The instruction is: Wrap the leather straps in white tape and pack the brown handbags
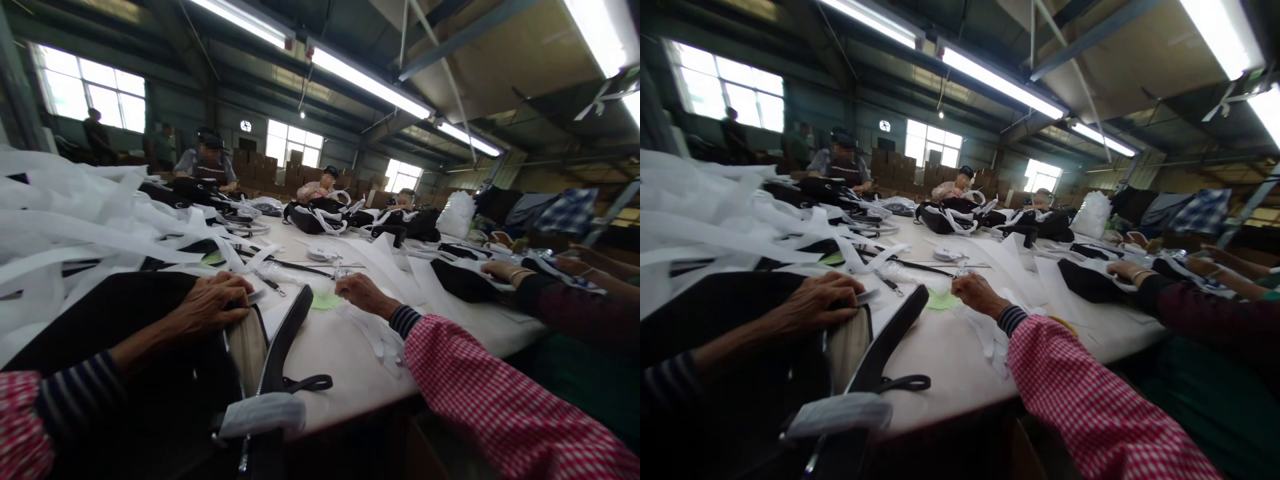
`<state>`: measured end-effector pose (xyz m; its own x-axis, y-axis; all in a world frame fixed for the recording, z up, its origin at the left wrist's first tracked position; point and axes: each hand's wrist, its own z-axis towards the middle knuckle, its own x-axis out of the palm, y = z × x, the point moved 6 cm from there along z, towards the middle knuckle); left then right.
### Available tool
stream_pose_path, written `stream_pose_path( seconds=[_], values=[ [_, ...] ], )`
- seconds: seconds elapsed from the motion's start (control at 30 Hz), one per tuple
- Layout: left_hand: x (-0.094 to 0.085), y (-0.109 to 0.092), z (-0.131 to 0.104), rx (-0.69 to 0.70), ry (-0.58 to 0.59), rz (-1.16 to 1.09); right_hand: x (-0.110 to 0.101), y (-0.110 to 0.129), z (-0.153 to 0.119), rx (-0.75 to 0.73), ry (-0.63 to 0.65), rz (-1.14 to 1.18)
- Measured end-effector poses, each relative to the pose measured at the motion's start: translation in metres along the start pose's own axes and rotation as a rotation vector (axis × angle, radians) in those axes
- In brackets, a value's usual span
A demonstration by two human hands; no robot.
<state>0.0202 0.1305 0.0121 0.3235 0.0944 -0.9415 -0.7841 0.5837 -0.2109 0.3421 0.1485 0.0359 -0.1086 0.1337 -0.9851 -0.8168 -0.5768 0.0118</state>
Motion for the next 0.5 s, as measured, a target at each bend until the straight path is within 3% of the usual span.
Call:
stream_pose_path(
  seconds=[0.13, 0.23, 0.37, 0.5],
  values=[
    [-0.001, -0.001, 0.0, -0.007, -0.001, -0.008, -0.025, -0.014, -0.037, 0.127, 0.033, 0.32],
    [0.0, 0.0, 0.001, -0.002, 0.003, -0.013, -0.021, -0.026, -0.069, 0.26, 0.095, 0.581],
    [0.001, 0.003, 0.001, 0.002, -0.022, -0.014, -0.007, -0.029, -0.087, 0.211, 0.185, 0.552],
    [0.002, 0.004, 0.001, 0.007, -0.016, -0.019, -0.007, -0.037, -0.079, 0.29, 0.179, 0.484]
  ],
)
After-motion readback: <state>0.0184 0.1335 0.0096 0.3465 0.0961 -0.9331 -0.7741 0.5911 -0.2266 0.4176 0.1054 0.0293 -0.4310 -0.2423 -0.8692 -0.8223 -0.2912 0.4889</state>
